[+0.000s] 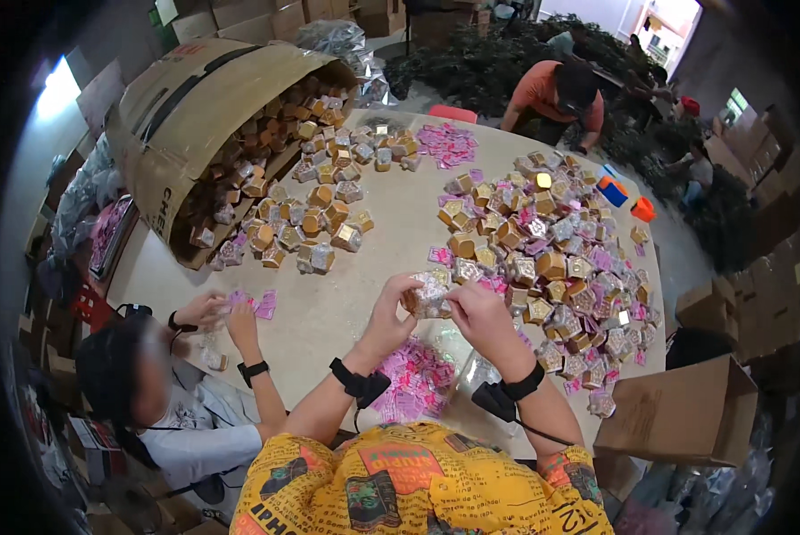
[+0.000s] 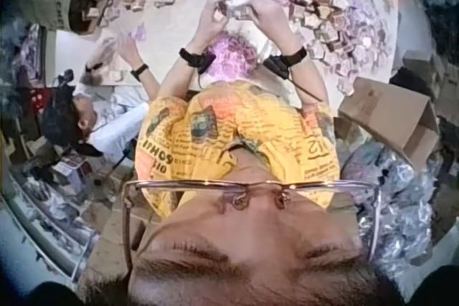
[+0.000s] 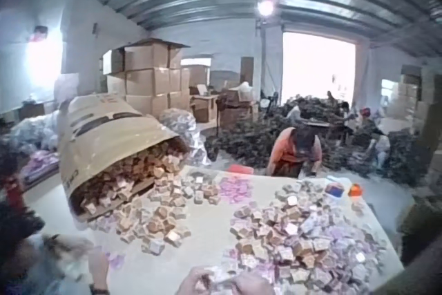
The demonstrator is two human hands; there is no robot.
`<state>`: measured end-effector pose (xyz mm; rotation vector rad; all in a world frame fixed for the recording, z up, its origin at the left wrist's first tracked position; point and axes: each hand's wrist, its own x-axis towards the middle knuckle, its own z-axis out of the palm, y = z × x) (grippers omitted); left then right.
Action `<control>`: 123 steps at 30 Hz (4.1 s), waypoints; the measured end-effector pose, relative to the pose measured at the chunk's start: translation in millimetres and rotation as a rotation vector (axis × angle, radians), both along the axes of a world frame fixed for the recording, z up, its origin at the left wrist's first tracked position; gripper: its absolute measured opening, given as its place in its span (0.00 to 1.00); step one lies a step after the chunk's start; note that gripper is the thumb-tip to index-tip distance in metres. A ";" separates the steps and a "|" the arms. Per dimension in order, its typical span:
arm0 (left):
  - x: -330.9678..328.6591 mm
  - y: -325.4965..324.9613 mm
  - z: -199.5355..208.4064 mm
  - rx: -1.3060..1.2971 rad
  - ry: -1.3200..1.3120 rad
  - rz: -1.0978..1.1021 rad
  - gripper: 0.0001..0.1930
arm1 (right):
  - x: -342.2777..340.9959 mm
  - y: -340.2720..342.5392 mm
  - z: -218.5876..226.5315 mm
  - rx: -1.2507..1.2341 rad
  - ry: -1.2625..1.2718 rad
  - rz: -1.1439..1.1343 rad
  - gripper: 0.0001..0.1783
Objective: The person places small, gold-colored, house-shaped items into clear plastic bags and seals them with pink labels. The person works at a table with a large supply of items and packaging materials, placing the finished packages into a pile.
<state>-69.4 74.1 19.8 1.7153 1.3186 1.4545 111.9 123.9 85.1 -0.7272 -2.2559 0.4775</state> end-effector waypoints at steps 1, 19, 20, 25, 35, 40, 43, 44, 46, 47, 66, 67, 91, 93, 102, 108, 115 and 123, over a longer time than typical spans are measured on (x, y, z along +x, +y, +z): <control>2.4 -1.3 3.8 0.034 0.028 0.005 0.28 | 1.5 -2.4 0.5 0.008 -0.008 -0.007 0.04; 10.5 -18.9 21.8 0.136 0.138 0.001 0.27 | 7.6 -24.1 6.8 0.178 -0.064 -0.050 0.04; 10.5 -19.6 22.0 0.131 0.139 -0.001 0.27 | 7.9 -25.3 6.8 0.196 -0.091 -0.056 0.04; 13.2 -22.2 26.0 0.123 0.168 -0.013 0.26 | 9.3 -28.9 7.7 0.279 -0.270 -0.066 0.03; 19.6 -29.8 32.7 0.040 0.238 0.006 0.26 | 28.7 -17.0 -5.0 -0.536 0.134 0.031 0.10; 25.3 -32.8 26.7 0.028 0.234 -0.042 0.27 | 37.7 -18.0 -16.4 -1.006 0.440 0.078 0.07; 28.6 -35.6 23.6 0.006 0.215 -0.067 0.27 | 39.5 -16.9 -28.9 -1.081 0.502 0.099 0.07; 30.4 -37.6 25.1 0.008 0.246 -0.066 0.27 | 41.1 -16.1 -36.1 -1.096 0.497 0.107 0.07; 32.1 -38.9 25.2 0.010 0.301 -0.078 0.26 | 43.9 -16.5 -41.7 -1.156 0.479 0.111 0.07; 32.6 -39.0 24.4 0.009 0.324 -0.090 0.26 | 45.2 -16.8 -43.1 -1.153 0.453 0.109 0.06; -36.8 -30.0 -130.1 -0.626 0.720 -0.013 0.25 | 132.9 -10.9 -106.9 -0.314 -0.292 -0.454 0.19; -31.6 -28.5 -132.2 -0.640 0.734 -0.022 0.26 | 136.9 -27.6 -137.2 -0.382 -0.521 -0.414 0.17; -11.4 -10.3 -102.5 -0.499 0.281 0.083 0.23 | 154.0 -113.8 -237.9 -0.559 -0.524 -0.393 0.07; -5.5 -11.6 -90.8 -0.600 -0.003 0.019 0.22 | 149.2 -114.0 -232.6 -0.587 -0.551 -0.405 0.06; -6.7 -19.9 -86.6 -0.667 0.035 0.108 0.22 | 137.1 -114.6 -186.7 -0.307 -0.547 -0.383 0.05; 16.5 -30.7 -54.9 -0.490 0.390 0.222 0.24 | 137.1 -119.3 -175.1 -0.207 -0.504 -0.371 0.04; 14.3 -22.4 -66.1 -0.673 -0.037 0.204 0.19 | 143.3 -118.9 -176.6 -0.397 -0.310 -0.512 0.03; 12.9 -22.2 -85.1 -0.765 -0.228 0.070 0.11 | 146.4 -108.3 -170.1 -0.447 -0.143 -0.546 0.05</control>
